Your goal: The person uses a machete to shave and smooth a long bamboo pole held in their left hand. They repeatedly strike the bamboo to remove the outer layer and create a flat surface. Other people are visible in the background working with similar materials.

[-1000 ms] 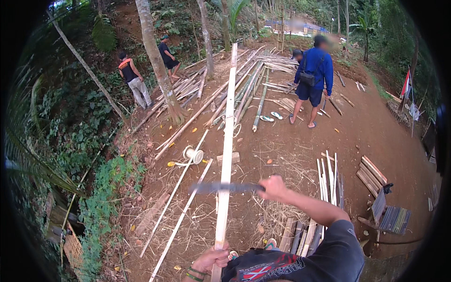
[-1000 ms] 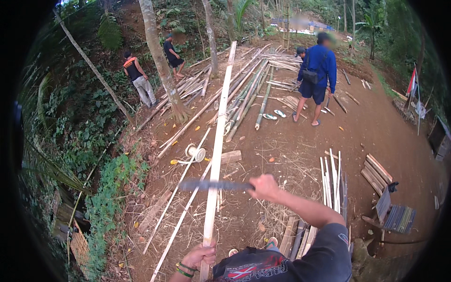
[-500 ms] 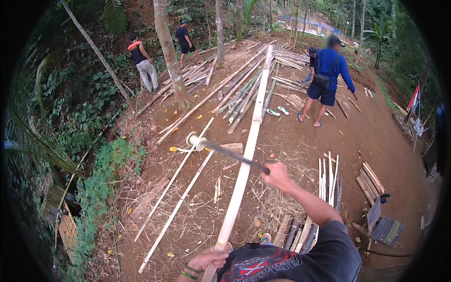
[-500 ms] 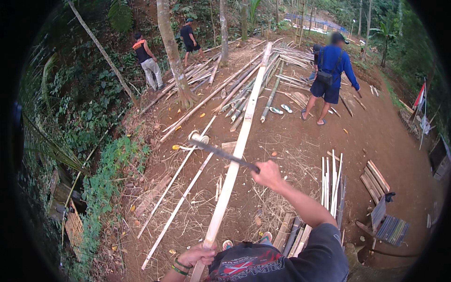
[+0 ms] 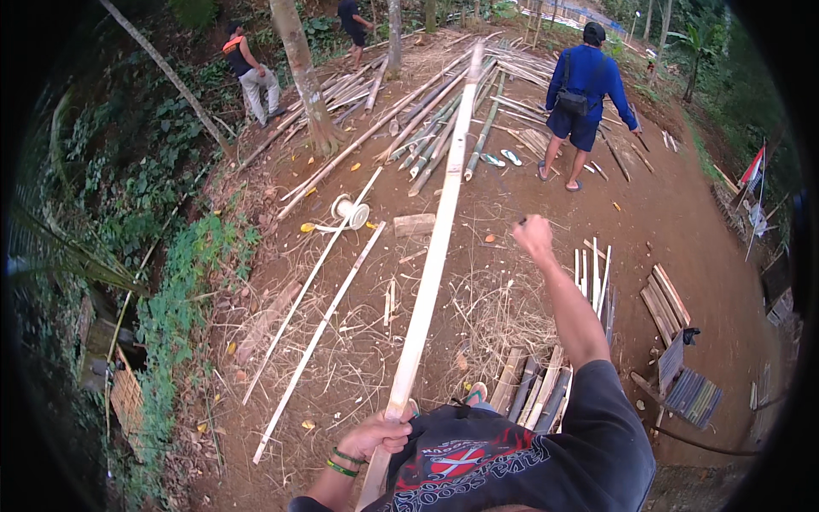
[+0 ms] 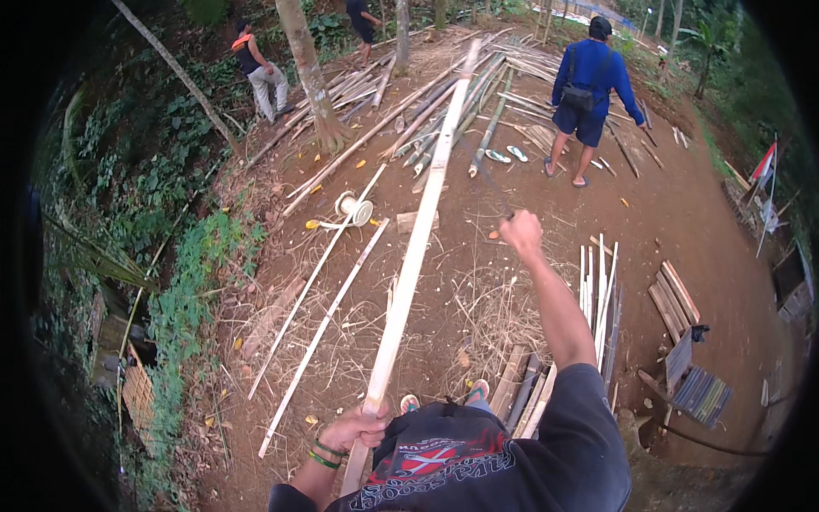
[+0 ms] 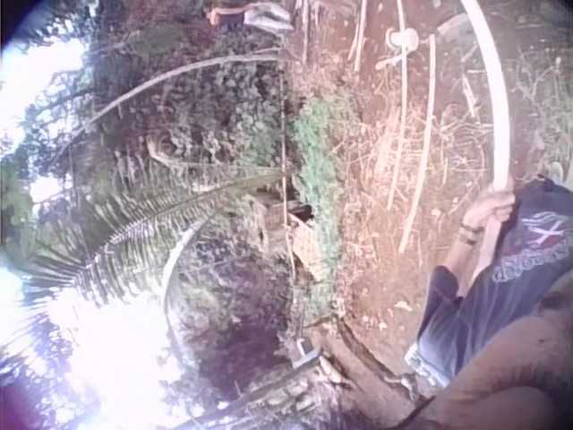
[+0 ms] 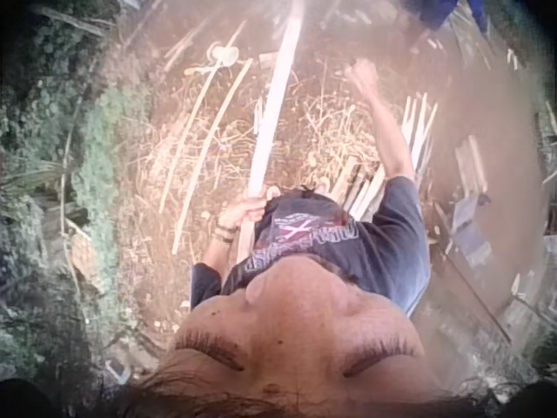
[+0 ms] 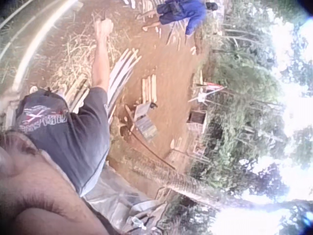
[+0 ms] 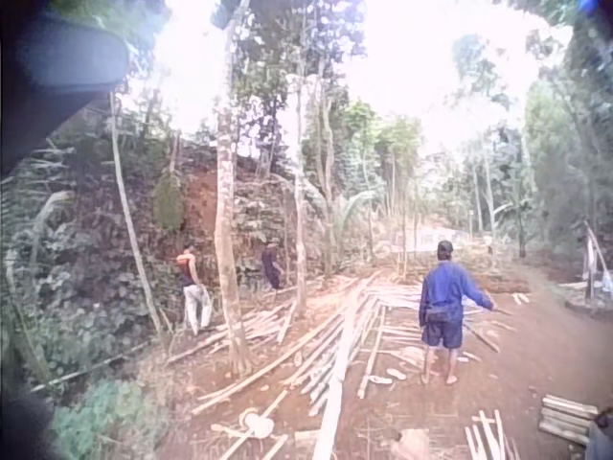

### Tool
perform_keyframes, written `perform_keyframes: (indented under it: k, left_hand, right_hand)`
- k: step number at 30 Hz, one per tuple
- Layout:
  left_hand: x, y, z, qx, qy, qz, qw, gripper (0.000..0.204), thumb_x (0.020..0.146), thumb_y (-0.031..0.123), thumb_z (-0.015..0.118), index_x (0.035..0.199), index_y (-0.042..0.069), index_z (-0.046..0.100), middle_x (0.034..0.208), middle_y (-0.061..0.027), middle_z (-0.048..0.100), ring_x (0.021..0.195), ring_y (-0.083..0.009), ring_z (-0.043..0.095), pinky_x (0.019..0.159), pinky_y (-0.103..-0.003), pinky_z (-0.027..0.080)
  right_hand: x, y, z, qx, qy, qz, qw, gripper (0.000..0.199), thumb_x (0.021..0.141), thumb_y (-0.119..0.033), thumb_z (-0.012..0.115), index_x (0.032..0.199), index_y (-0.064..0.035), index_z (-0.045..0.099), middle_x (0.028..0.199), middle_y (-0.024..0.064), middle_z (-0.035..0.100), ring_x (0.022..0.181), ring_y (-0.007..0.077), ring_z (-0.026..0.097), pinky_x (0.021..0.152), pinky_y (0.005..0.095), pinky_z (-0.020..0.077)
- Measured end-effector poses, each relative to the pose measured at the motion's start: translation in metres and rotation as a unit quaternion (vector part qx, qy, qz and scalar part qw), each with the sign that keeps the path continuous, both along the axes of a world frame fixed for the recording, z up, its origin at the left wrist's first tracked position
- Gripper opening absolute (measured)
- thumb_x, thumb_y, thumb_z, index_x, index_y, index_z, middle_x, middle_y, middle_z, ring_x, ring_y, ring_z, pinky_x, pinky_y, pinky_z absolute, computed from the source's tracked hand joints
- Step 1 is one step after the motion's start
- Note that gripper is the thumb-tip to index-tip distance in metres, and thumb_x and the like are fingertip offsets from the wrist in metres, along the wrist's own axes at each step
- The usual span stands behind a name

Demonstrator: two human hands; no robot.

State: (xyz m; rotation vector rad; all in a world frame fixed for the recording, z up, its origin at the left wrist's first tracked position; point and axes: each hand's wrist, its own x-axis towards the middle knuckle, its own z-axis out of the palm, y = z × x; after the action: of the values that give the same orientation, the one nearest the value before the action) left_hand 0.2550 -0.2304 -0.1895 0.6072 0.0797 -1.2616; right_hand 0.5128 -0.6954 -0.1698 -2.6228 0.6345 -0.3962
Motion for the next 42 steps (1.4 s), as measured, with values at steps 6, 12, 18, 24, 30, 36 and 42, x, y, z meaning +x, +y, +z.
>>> perform_keyframes:
  k: [6,12,18,24,30,36,42]
  left_hand:
    - [0.017,-0.010,-0.009,-0.031,-0.008,-0.014,0.999,0.015,0.097,0.011,0.059,0.097,0.014,0.044,0.060,0.0084,0.029,0.046,-0.0024,0.029,0.042,-0.021,0.021]
    - [0.048,-0.029,0.000,-0.105,-0.004,0.000,0.994,0.012,0.098,0.013,0.057,0.095,0.014,0.045,0.060,0.0083,0.029,0.046,-0.0017,0.025,0.041,-0.021,0.018]
    - [0.057,-0.032,-0.007,-0.103,0.007,-0.018,0.994,0.016,0.098,0.009,0.053,0.092,0.016,0.041,0.059,0.0070,0.030,0.045,-0.0022,0.024,0.041,-0.022,0.016]
    - [0.031,-0.031,0.003,-0.131,0.043,-0.041,0.990,0.026,0.093,0.002,0.059,0.089,0.015,0.037,0.062,0.0051,0.035,0.042,-0.0027,0.026,0.039,-0.022,0.019]
    - [0.033,-0.023,-0.001,-0.172,0.031,-0.040,0.984,0.026,0.095,0.005,0.059,0.090,0.015,0.036,0.060,0.0060,0.030,0.043,-0.0035,0.026,0.040,-0.022,0.019]
    - [0.043,-0.027,-0.007,-0.196,0.049,-0.028,0.979,0.027,0.093,0.003,0.061,0.089,0.015,0.037,0.061,0.0053,0.029,0.044,-0.0047,0.024,0.040,-0.024,0.018]
    - [0.007,-0.018,-0.005,-0.190,0.065,-0.074,0.977,0.030,0.092,0.003,0.062,0.087,0.016,0.036,0.062,0.0049,0.032,0.046,-0.0060,0.029,0.042,-0.024,0.022]
  right_hand:
    - [-0.049,0.039,-0.032,0.130,-0.100,0.086,0.983,0.020,0.075,-0.015,0.062,0.070,0.0041,0.065,0.060,0.0151,0.063,0.049,0.0231,0.055,0.049,0.0393,0.0409]
    - [-0.179,0.161,-0.059,0.258,-0.084,0.267,0.925,0.014,0.072,-0.013,0.065,0.066,-0.0006,0.063,0.053,0.0149,0.058,0.046,0.0231,0.058,0.048,0.0362,0.0450]
    - [-0.195,0.182,-0.042,0.081,-0.193,0.409,0.888,0.014,0.063,-0.012,0.063,0.057,-0.0043,0.052,0.048,0.0116,0.049,0.042,0.0314,0.051,0.048,0.0393,0.0437]
    - [-0.095,0.098,-0.028,0.169,-0.095,0.133,0.972,0.018,0.073,-0.014,0.060,0.063,0.0012,0.061,0.053,0.0139,0.058,0.046,0.0221,0.053,0.049,0.0374,0.0434]
    - [-0.122,0.137,-0.020,0.201,-0.130,0.230,0.943,0.017,0.074,-0.014,0.063,0.072,0.0021,0.067,0.060,0.0181,0.062,0.051,0.0244,0.061,0.053,0.0366,0.0471]
    - [-0.164,0.174,-0.035,0.059,-0.228,0.445,0.864,0.009,0.062,-0.011,0.065,0.058,-0.0064,0.059,0.051,0.0100,0.054,0.045,0.0273,0.056,0.048,0.0381,0.0451]
    - [-0.035,0.052,0.009,0.114,-0.205,0.093,0.968,0.023,0.076,-0.016,0.064,0.067,0.0050,0.062,0.054,0.0158,0.058,0.047,0.0192,0.052,0.048,0.0381,0.0388]
